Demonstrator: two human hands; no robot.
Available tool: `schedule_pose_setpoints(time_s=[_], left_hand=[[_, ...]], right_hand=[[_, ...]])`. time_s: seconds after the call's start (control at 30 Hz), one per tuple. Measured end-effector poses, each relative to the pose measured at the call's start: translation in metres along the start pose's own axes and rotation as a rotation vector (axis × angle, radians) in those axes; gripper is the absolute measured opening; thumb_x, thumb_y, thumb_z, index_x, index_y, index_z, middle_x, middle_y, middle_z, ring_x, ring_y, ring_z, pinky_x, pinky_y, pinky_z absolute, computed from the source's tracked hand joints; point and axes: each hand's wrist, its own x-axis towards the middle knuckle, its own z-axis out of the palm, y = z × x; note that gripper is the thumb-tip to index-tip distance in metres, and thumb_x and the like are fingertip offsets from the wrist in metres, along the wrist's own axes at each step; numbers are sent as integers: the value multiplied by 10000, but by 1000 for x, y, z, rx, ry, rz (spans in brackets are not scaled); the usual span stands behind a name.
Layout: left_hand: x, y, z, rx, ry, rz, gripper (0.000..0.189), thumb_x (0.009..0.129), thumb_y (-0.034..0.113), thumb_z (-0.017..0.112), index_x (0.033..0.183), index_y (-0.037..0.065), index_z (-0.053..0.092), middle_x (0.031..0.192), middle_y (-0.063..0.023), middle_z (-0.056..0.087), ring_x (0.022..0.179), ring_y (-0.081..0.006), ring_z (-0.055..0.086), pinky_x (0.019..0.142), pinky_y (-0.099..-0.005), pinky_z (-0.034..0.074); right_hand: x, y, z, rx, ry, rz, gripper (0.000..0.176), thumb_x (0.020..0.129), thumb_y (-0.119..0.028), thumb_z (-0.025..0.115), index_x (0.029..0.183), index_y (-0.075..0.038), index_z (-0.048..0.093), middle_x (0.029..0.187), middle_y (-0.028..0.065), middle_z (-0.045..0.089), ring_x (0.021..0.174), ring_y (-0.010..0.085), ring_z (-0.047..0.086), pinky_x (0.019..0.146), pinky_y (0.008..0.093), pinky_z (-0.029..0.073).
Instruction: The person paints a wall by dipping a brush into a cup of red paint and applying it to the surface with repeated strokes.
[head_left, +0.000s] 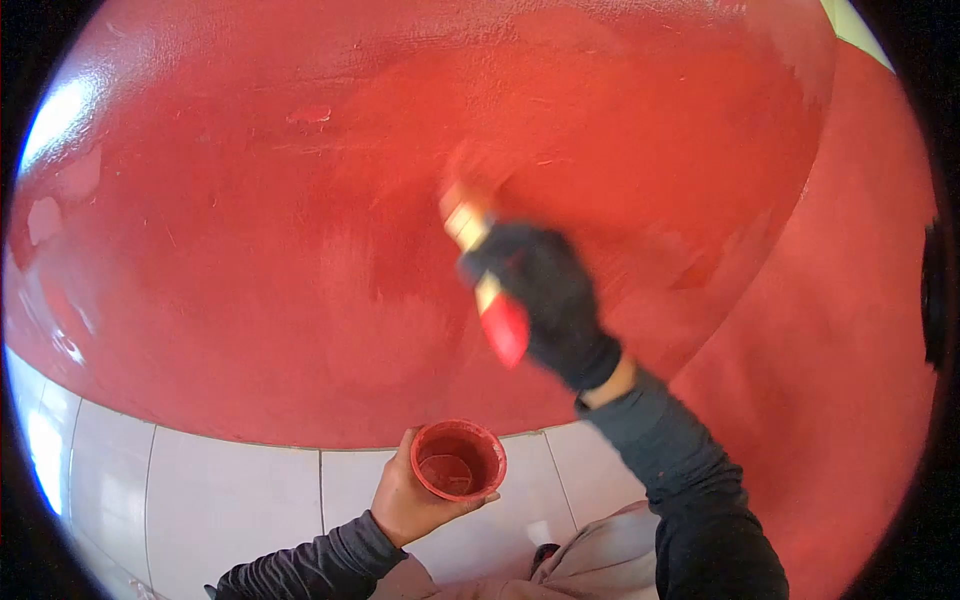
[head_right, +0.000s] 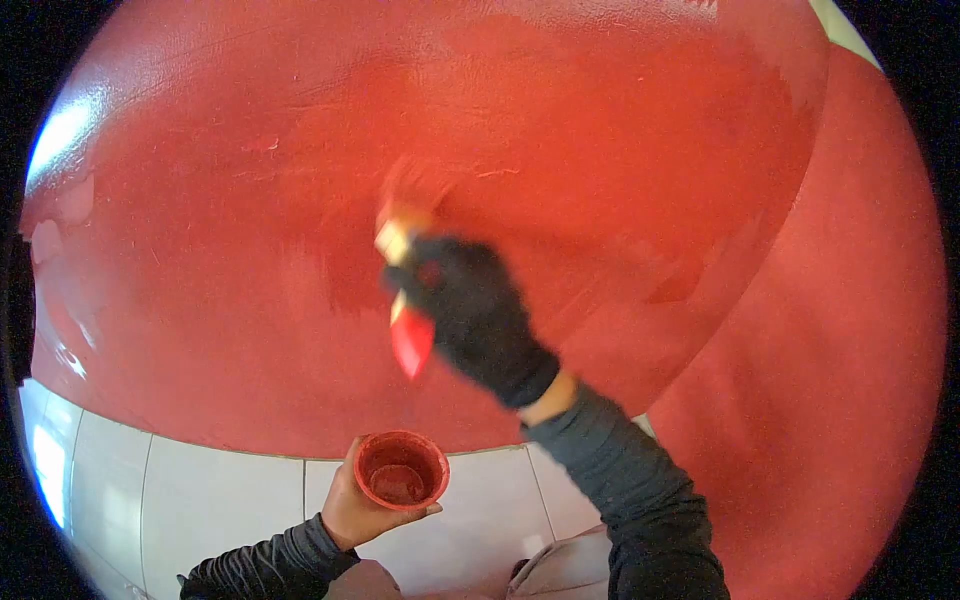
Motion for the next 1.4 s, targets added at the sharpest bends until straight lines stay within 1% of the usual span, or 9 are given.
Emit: schedule_pose_setpoints(time_s=[0.13,0.2,0.27,0.57,0.67,0.8,1.1,1.2,1.4], left_hand=[[1,0,-1,18,8,31,754,597,263,913,1160,24,471,1090,-136,640,1003,-244,642,839,-352,533],[2,2,-1,2,15,15,752,596,262,913,1156,23,473,1086,-134,640,1001,-243,641,840,-351,531],[1,2,2,-17,7,0,749,595,261,914,1153,22,475,1081,-131,639,999,-242,641,841,-351,528],[0,1,0,-43,-17,6,765,596,253,913,1175,18,470,1109,-133,626,1022,-237,629,858,-350,520],[-2,3,1,-38,-80,-55,825,573,278,930,1204,34,458,1159,-109,601,1078,-210,593,907,-353,497],[-4,2,3,-22,-56,-19,828,563,300,931,1200,36,473,1156,-114,608,1064,-221,605,908,-357,497],[-13,4,3,-16,-80,42,811,610,305,897,1237,43,455,1143,-134,611,1035,-264,620,861,-362,518],[-20,3,3,-72,-65,21,810,620,313,888,1251,43,457,1158,-143,601,1045,-274,613,867,-370,514],[-25,2,-6,-38,-73,7,848,599,317,901,1263,45,450,1169,-153,601,1044,-293,619,875,-378,514]], right_hand=[[-2,-7,-10,250,-9,83,143,860,-66,604,997,-81,643,959,117,636,930,296,609,812,414,466],[16,13,-38,30,304,340,84,880,-49,592,957,-60,625,910,104,630,866,272,619,766,375,483],[29,44,-55,-143,618,225,84,883,-41,594,959,-56,625,879,86,623,817,248,617,726,346,487],[-27,-39,34,325,-119,63,193,834,-78,645,1027,-85,648,976,127,636,915,316,605,806,409,470],[-9,5,12,486,177,384,144,873,9,603,1005,-43,626,1019,77,634,950,196,612,855,342,485],[31,51,-58,-129,589,394,128,926,-59,602,1034,8,612,1022,78,632,905,161,601,800,305,485],[-6,-61,57,304,-206,-7,235,821,-48,627,1046,-112,650,993,90,633,967,282,606,869,392,469],[-9,-11,48,575,17,371,199,900,-74,602,1097,-51,619,1090,112,641,1038,245,603,936,376,453],[69,25,-30,-205,548,188,188,907,-28,611,1092,0,618,1060,101,647,955,198,626,855,310,496]])
